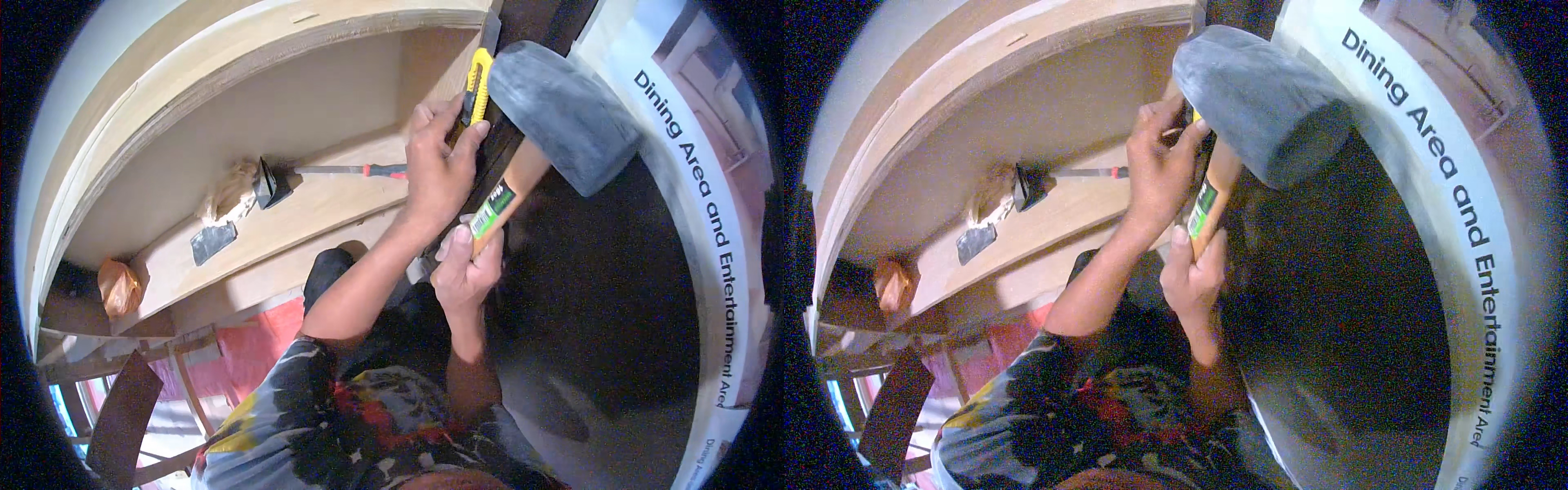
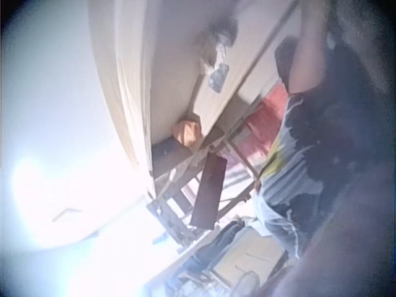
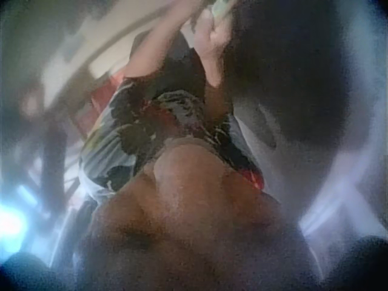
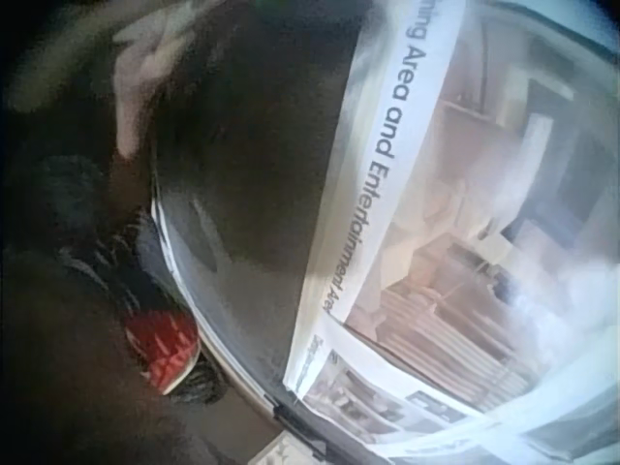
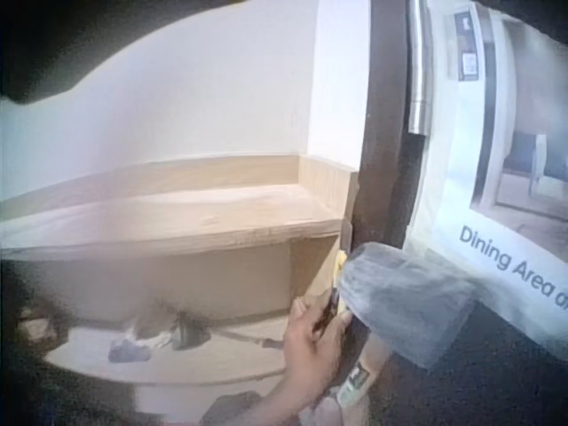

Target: The person uses a utility knife to score the edge of a wooden trim piece and a rubber mallet to tap it into a cabinet frame. They repeatedly score and tap the wood to ensure a tight fit within the frame.

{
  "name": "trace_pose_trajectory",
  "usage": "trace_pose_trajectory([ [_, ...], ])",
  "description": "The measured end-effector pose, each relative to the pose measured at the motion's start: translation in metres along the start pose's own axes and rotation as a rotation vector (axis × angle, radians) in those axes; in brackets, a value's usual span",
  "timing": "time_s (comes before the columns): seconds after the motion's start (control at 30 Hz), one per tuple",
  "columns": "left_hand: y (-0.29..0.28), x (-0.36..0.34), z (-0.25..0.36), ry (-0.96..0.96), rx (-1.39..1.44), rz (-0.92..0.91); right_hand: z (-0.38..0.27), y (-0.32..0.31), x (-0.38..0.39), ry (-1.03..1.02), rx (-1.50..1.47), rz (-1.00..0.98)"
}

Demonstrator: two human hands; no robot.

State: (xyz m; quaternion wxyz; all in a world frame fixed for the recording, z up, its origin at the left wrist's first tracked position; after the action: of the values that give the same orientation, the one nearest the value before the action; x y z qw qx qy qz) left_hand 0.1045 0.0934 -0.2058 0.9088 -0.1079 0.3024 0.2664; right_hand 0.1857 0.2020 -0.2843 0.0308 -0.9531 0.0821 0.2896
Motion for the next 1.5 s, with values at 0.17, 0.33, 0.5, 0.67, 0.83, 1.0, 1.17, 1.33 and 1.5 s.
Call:
trace_pose_trajectory([
  [0.17,-0.004,-0.003,0.005,-0.029,0.005,-0.032,-0.005,0.008,-0.019,-0.089,0.045,0.004],
  [0.33,-0.005,-0.002,0.007,0.001,-0.008,-0.045,0.007,0.004,-0.016,-0.087,-0.095,0.030],
  [0.5,-0.006,-0.002,0.004,0.035,-0.002,0.003,0.020,-0.001,-0.027,-0.138,0.065,-0.038],
  [0.67,-0.007,-0.003,0.006,0.009,-0.007,-0.018,0.009,0.002,-0.034,-0.120,0.165,-0.080],
  [0.83,-0.007,-0.004,0.007,-0.008,0.015,-0.050,0.017,0.001,-0.029,-0.126,0.153,-0.048],
  [1.0,-0.008,-0.008,0.004,-0.017,0.046,-0.058,0.006,0.004,-0.041,-0.109,0.286,-0.067],
  [1.17,-0.010,-0.007,0.011,0.003,-0.001,-0.077,0.021,-0.007,-0.031,-0.066,0.141,-0.080],
  [1.33,-0.009,-0.008,0.009,0.004,-0.012,-0.076,0.018,-0.006,-0.032,-0.093,0.089,-0.051],
  [1.5,-0.012,-0.008,0.011,-0.024,-0.010,-0.081,0.014,0.004,-0.036,-0.084,0.255,-0.098],
])
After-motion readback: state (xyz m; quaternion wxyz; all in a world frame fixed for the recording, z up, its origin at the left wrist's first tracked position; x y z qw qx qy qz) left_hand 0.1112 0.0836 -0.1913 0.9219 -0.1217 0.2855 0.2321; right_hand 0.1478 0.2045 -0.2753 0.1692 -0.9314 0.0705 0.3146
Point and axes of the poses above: each hand's wrist, its own x-axis away from the middle knuckle, its own y-axis out of the palm, z = x × y, the point moved 5 cm from there along -x, towards the middle knuckle, and after that the axes turned 8 degrees about -x, right-handed, at the moved point
